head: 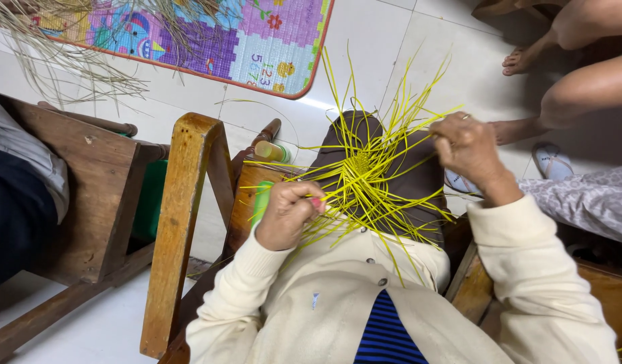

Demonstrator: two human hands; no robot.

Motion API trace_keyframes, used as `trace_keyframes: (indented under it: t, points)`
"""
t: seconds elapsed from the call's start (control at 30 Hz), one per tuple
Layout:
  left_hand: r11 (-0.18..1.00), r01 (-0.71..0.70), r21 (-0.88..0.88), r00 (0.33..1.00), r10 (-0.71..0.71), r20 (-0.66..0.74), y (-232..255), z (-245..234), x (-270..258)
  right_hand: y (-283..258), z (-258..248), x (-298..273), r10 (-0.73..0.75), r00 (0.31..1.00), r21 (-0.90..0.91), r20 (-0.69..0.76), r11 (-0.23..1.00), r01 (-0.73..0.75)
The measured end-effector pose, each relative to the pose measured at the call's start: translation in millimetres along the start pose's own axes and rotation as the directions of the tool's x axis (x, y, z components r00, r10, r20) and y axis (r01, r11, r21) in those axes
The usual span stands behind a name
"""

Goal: Weaving yellow fibers together to form a circular base for a craft project

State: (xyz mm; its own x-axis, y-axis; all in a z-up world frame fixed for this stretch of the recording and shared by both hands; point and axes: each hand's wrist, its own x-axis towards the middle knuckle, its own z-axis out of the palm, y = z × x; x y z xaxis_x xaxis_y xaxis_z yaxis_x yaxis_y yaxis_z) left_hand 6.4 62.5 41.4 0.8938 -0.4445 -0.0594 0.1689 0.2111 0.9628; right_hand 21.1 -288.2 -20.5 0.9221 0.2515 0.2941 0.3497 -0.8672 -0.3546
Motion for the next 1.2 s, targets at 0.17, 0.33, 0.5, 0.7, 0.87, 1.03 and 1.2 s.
trace_keyframes:
  t: [0.17,0.33,0.5,0.7,0.87,1.03,1.2]
  points:
    - [0.989,0.016,-0.148,0.993,-0.033,-0.117,32,-10,-15,78,3,-32,0.085,0.996,-0.328,-0.024,0.941,-0.088]
    - [0.892,-0.039,-0.451,0.984,-0.044,-0.173,46,-40,-23,148,3,-79,0.310,0.951,-0.473,0.008,0.839,-0.269]
    - [0.812,-0.046,-0.581,0.968,-0.107,-0.226,48,-52,-10,161,4,-83,0.542,0.822,0.186,-0.174,0.838,-0.513]
    - [0.900,0.068,-0.430,0.962,-0.173,-0.210,-4,10,32,19,5,-10,0.729,0.607,0.889,0.317,-0.005,-0.458]
    - [0.911,0.150,-0.385,0.959,-0.229,-0.166,-74,42,47,-73,46,5,0.617,0.632,0.882,0.468,-0.284,-0.376]
    - [0.934,0.146,-0.325,0.957,-0.217,-0.192,-95,58,49,-94,69,4,0.527,0.674,0.848,0.517,-0.422,-0.320]
    - [0.958,0.069,-0.277,0.940,-0.156,-0.305,-80,69,53,-105,61,6,0.481,0.676,0.808,0.558,-0.500,-0.311]
